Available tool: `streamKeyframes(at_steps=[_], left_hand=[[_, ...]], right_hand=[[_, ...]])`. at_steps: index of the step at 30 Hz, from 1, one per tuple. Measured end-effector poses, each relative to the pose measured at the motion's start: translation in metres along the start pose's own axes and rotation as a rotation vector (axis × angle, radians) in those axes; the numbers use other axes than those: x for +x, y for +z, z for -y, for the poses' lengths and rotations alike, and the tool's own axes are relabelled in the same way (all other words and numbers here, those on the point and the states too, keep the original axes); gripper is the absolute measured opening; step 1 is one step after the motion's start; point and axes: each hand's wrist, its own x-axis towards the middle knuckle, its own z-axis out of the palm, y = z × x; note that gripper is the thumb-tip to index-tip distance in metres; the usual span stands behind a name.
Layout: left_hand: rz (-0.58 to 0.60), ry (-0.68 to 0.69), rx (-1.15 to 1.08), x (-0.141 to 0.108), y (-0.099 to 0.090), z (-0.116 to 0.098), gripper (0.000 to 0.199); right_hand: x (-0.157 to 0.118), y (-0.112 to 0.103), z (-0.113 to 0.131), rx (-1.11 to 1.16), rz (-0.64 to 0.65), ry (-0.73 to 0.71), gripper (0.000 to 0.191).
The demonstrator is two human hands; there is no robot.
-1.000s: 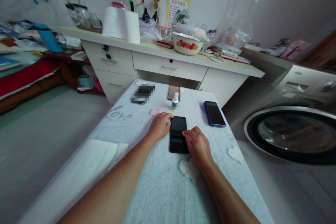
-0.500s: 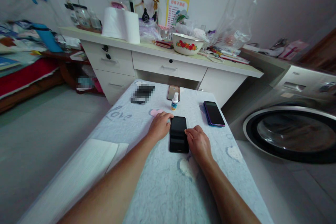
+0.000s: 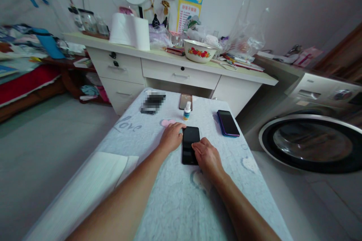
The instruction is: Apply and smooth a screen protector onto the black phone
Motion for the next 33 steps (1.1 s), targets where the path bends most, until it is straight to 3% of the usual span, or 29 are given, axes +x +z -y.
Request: streamKeyframes(at_steps=[9, 15, 25, 33], left_hand=[[-0.003, -0.008, 0.002, 0.001, 0.002, 0.001, 0.037], [-0.009, 0.009, -0.012, 0.0, 0.001, 0.001, 0.037], [0.006, -0.012, 0.006, 0.0, -0.002, -0.002, 0.038], [0.017, -0.034, 0.006, 0.001, -0.001, -0.002, 0.037]], right_hand=[[0.007, -0.02, 0.013, 0.003, 0.236, -0.162, 0.025], [0.003, -0.008, 0.016, 0.045, 0.214, -0.277, 0.025], [0.005, 0.004, 0.012, 0.044, 0.09, -0.135, 0.019], [0.007, 0.0, 0.01, -0.011, 0.035, -0.02, 0.024]])
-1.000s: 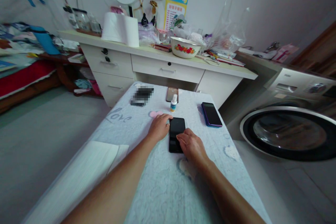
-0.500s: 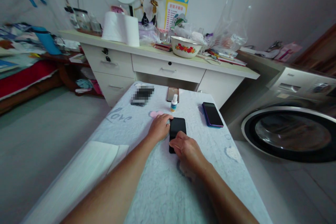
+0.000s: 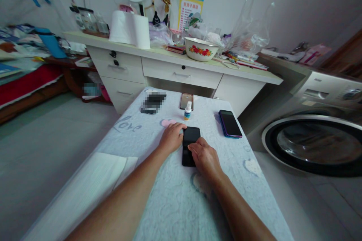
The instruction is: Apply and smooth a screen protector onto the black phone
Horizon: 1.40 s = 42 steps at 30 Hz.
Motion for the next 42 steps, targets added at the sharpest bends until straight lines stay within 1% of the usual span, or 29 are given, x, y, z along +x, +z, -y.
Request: streamKeyframes(at_steps=[3, 8, 11, 14, 18, 23, 30, 37, 42], left_hand=[[0.007, 0.002, -0.001, 0.0, -0.001, -0.001, 0.037], [0.0, -0.001, 0.0, 0.0, -0.001, -0.001, 0.038], [-0.008, 0.007, 0.004, 0.0, 0.0, 0.0, 0.038], [-0.003, 0.002, 0.002, 0.0, 0.0, 0.0, 0.038], [0.003, 0.0, -0.003, 0.0, 0.0, 0.001, 0.038], [0.012, 0.003, -0.008, 0.0, 0.0, 0.0, 0.038], [0.012, -0.006, -0.004, 0.0, 0.0, 0.0, 0.037], [-0.006, 0.013, -0.007, 0.0, 0.001, 0.002, 0.037], [-0.001, -0.005, -0.002, 0.0, 0.0, 0.001, 0.039]], right_hand=[[-0.001, 0.0, 0.005, 0.003, 0.022, -0.005, 0.024], [-0.004, 0.002, 0.016, 0.013, 0.076, -0.092, 0.026], [-0.005, 0.004, 0.018, 0.003, 0.079, -0.106, 0.026], [-0.003, 0.004, 0.014, 0.01, 0.062, -0.065, 0.025], [0.002, 0.004, 0.003, 0.002, 0.015, 0.003, 0.025], [0.004, 0.002, -0.011, -0.03, -0.03, 0.059, 0.023], [0.005, 0.002, -0.024, -0.016, -0.068, 0.117, 0.024], [0.006, 0.0, -0.029, -0.033, -0.088, 0.151, 0.026], [0.006, -0.001, -0.031, -0.059, -0.1, 0.167, 0.028]])
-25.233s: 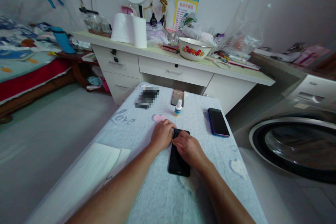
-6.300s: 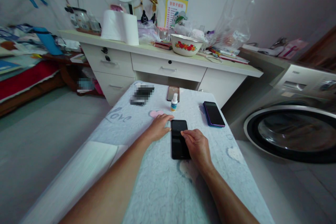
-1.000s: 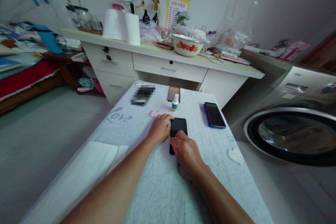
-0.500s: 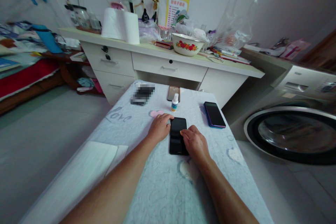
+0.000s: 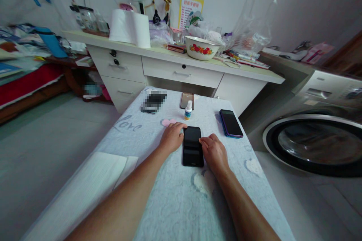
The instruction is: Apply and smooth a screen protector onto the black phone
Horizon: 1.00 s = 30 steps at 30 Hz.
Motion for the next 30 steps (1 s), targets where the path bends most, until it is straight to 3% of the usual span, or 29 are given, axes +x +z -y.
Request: streamKeyframes(at_steps=[19, 30], left_hand=[[0.003, 0.012, 0.01, 0.001, -0.003, -0.003, 0.036], [-0.005, 0.022, 0.006, 0.001, 0.001, 0.001, 0.038]], right_hand=[[-0.01, -0.002, 0.012, 0.071, 0.068, -0.073, 0.021], [-0.017, -0.002, 0.025, 0.119, 0.108, -0.259, 0.023]])
